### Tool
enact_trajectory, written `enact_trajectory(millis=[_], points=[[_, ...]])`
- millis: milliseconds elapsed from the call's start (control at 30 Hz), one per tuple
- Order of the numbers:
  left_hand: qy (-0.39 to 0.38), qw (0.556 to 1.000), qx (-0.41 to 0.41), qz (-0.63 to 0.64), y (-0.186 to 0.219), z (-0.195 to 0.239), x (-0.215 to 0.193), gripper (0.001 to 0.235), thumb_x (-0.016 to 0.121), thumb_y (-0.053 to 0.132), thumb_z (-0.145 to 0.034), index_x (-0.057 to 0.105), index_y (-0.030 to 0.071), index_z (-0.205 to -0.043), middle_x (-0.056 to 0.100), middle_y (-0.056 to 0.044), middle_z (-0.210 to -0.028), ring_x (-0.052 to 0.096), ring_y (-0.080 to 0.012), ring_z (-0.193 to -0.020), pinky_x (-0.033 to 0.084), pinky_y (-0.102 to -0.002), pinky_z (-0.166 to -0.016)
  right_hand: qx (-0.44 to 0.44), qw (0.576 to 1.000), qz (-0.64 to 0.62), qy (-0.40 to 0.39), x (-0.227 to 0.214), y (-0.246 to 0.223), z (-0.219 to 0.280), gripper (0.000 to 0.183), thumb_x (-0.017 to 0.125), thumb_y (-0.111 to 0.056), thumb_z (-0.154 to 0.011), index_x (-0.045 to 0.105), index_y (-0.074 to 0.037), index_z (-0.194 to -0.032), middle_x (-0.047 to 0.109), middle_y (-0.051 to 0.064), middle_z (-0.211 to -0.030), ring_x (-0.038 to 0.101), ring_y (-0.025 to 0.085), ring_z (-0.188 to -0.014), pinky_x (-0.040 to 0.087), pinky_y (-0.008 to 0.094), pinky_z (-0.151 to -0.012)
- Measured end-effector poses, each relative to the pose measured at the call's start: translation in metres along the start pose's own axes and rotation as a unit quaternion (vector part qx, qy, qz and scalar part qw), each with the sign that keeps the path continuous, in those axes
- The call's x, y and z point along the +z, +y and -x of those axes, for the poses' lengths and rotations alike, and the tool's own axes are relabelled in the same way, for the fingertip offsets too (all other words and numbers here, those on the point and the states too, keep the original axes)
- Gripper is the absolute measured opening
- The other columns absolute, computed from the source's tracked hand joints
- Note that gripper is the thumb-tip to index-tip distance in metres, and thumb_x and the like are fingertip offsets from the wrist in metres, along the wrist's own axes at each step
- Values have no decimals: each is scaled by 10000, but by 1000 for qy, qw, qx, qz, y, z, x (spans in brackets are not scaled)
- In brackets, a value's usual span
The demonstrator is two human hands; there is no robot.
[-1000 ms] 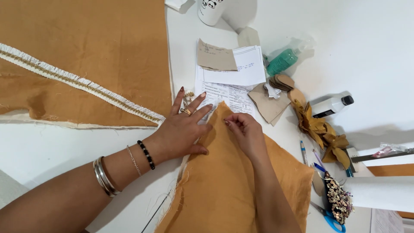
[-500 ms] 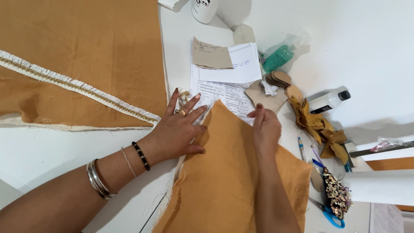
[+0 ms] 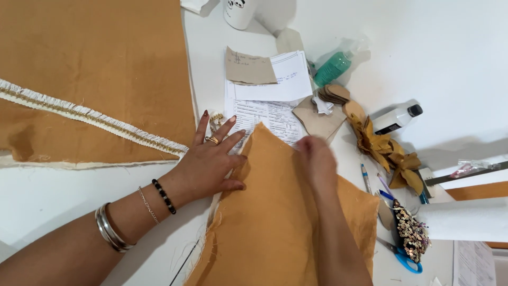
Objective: The person folds a mustard-colored fabric piece on a white table, then tears and folds a paper towel, and finally folds a beige fabric piece. The person handles the fabric by hand and places the folded items on the table.
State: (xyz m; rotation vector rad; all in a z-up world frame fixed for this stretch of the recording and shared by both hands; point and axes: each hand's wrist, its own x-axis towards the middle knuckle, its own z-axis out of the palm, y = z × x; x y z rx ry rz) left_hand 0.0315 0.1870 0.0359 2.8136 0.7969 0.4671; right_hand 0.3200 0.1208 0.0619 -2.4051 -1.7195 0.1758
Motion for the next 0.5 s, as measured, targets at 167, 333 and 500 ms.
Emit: enact_trajectory(millis=[167, 333, 500], points=[[3, 1000, -8, -11, 0, 0, 4, 600, 721, 688, -780, 719, 274, -1214, 446, -92, -1547, 163, -349, -1569, -22, -736, -1198, 11, 955, -211, 209, -39, -28, 3, 431, 584, 6, -1002, 519, -106, -1414, 538, 193, -1343, 576, 387, -1275, 540, 519, -1031], [-5, 1000, -6, -3, 0, -1, 2, 596, 715, 684, -793, 719, 269, -1221, 448, -87, -1548, 170, -345, -1569, -28, -732, -1201, 59, 789, -610, -52, 3, -35, -3, 466, 374, -385, -1043, 411, -144, -1440, 522, 104, -1303, 581, 272, -1127, 502, 365, -845], [19, 999, -7, -37, -2, -4, -1, 619, 728, 700, -754, 730, 282, -1210, 474, -82, -1540, 216, -351, -1556, 13, -742, -1195, -102, 754, -637, 126, 21, 10, -41, 581, 285, -641, -1039, 491, -219, -1381, 558, -36, -1416, 571, 125, -1260, 502, 288, -1051]])
